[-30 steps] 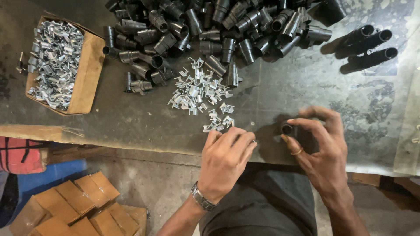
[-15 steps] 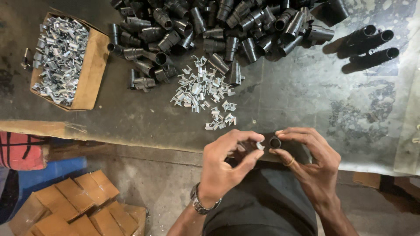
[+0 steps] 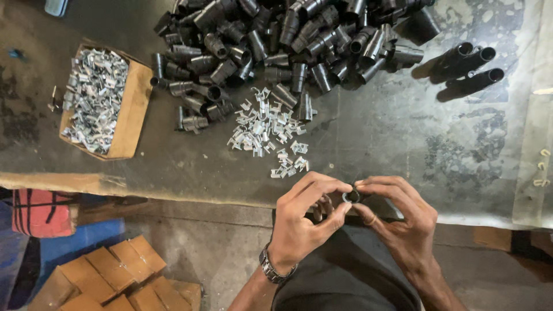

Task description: The person sits at a workbench and assembles black plastic pipe fittings, picking up a small metal clip and pressing it into the open end of each fitting by hand. Assembled fittings are placed in a growing pile on the right side of the bench, with loose clips and a box of clips nearby.

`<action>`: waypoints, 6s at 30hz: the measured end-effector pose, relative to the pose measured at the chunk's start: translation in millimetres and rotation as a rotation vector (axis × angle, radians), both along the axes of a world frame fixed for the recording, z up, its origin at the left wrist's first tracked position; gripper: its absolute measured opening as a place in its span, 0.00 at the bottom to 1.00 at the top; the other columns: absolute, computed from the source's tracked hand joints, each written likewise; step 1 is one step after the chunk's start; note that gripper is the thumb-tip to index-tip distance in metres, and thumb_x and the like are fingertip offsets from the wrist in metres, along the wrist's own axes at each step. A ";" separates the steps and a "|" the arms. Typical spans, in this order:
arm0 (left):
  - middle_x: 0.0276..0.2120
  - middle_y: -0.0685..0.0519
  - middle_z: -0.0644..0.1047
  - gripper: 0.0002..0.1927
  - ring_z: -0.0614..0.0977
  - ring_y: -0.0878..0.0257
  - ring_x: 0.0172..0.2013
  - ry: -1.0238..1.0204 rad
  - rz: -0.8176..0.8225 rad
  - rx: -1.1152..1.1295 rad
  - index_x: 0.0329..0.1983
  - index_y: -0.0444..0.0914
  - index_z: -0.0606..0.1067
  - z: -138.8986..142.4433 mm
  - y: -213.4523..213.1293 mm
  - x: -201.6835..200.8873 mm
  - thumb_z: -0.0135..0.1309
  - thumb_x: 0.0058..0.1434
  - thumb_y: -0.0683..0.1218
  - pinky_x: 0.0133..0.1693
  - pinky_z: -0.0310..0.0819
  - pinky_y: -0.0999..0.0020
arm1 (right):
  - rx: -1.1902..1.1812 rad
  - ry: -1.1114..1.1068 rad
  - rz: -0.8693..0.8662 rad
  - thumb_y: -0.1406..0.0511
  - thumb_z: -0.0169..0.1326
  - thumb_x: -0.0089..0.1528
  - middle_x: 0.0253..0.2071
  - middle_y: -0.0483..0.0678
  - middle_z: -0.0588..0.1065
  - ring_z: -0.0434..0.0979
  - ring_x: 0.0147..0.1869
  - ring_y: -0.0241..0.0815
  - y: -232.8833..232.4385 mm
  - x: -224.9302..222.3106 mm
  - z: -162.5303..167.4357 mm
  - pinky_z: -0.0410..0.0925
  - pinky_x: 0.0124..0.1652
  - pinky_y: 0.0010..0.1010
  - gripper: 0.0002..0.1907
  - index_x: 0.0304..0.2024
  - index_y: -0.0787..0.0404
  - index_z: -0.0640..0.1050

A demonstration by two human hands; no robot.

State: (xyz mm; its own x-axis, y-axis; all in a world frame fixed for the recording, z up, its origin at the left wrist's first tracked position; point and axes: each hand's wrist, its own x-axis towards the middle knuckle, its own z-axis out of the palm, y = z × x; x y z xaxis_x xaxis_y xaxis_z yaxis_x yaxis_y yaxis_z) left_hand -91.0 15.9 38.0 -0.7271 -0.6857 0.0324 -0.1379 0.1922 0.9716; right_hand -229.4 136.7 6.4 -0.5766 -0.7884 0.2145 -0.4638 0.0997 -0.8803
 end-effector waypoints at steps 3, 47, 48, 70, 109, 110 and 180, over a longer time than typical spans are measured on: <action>0.40 0.57 0.79 0.13 0.79 0.73 0.31 -0.067 0.004 0.029 0.45 0.38 0.80 3.3 -13.6 -10.6 0.64 0.58 0.36 0.30 0.73 0.78 | 0.002 -0.006 -0.010 0.71 0.68 0.52 0.47 0.51 0.80 0.83 0.51 0.45 -12.3 -9.0 3.5 0.74 0.50 0.32 0.17 0.44 0.65 0.80; 0.44 0.59 0.82 0.16 0.79 0.63 0.37 -0.185 0.162 -0.431 0.50 0.43 0.79 -38.7 -132.3 28.4 0.64 0.59 0.38 0.44 0.69 0.69 | 0.473 0.562 0.130 0.73 0.59 0.60 0.57 0.51 0.73 0.71 0.58 0.53 -164.2 -47.1 -5.4 0.69 0.55 0.42 0.25 0.61 0.60 0.76; 0.45 0.59 0.82 0.17 0.80 0.62 0.39 -0.162 0.157 -0.448 0.51 0.43 0.79 -40.6 -134.9 29.4 0.64 0.59 0.37 0.45 0.71 0.70 | 0.466 0.515 0.160 0.71 0.61 0.60 0.55 0.51 0.74 0.72 0.55 0.53 -158.3 -40.8 -6.6 0.69 0.53 0.43 0.25 0.61 0.61 0.75; 0.44 0.53 0.80 0.17 0.82 0.70 0.33 0.055 0.035 -0.049 0.48 0.38 0.80 -26.0 -119.8 1.2 0.65 0.56 0.34 0.36 0.79 0.76 | 0.089 -0.095 0.031 0.71 0.65 0.55 0.53 0.50 0.74 0.78 0.61 0.47 -115.7 -11.0 -16.1 0.72 0.58 0.35 0.18 0.48 0.65 0.79; 0.47 0.53 0.80 0.25 0.82 0.70 0.30 -0.164 -0.006 -0.327 0.59 0.38 0.76 -10.0 -117.7 -0.2 0.68 0.59 0.47 0.31 0.79 0.76 | 0.196 0.360 -0.193 0.64 0.71 0.54 0.52 0.46 0.79 0.77 0.60 0.46 -90.2 -17.4 -34.1 0.66 0.60 0.41 0.21 0.48 0.59 0.80; 0.47 0.54 0.80 0.23 0.83 0.70 0.31 -0.179 0.033 -0.368 0.58 0.39 0.77 -12.1 -121.9 2.5 0.67 0.60 0.47 0.31 0.80 0.77 | 0.236 0.414 -0.232 0.65 0.71 0.55 0.55 0.48 0.79 0.76 0.62 0.49 -84.5 -24.4 -36.3 0.68 0.61 0.41 0.21 0.49 0.59 0.80; 0.39 0.53 0.81 0.13 0.82 0.68 0.32 0.061 0.080 -0.169 0.43 0.36 0.81 15.3 -121.1 58.5 0.68 0.55 0.37 0.34 0.79 0.73 | -0.036 -0.103 -0.051 0.70 0.68 0.50 0.46 0.49 0.80 0.83 0.50 0.43 -114.4 52.7 24.7 0.75 0.48 0.30 0.20 0.44 0.62 0.80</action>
State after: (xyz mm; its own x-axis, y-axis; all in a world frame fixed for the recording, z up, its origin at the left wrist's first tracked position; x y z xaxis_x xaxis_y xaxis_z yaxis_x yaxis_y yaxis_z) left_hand -32.6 -105.1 53.3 -0.6639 -0.7221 0.1943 -0.1009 0.3440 0.9335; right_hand -176.7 22.2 31.1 -0.6364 -0.7502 0.1795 -0.3660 0.0888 -0.9264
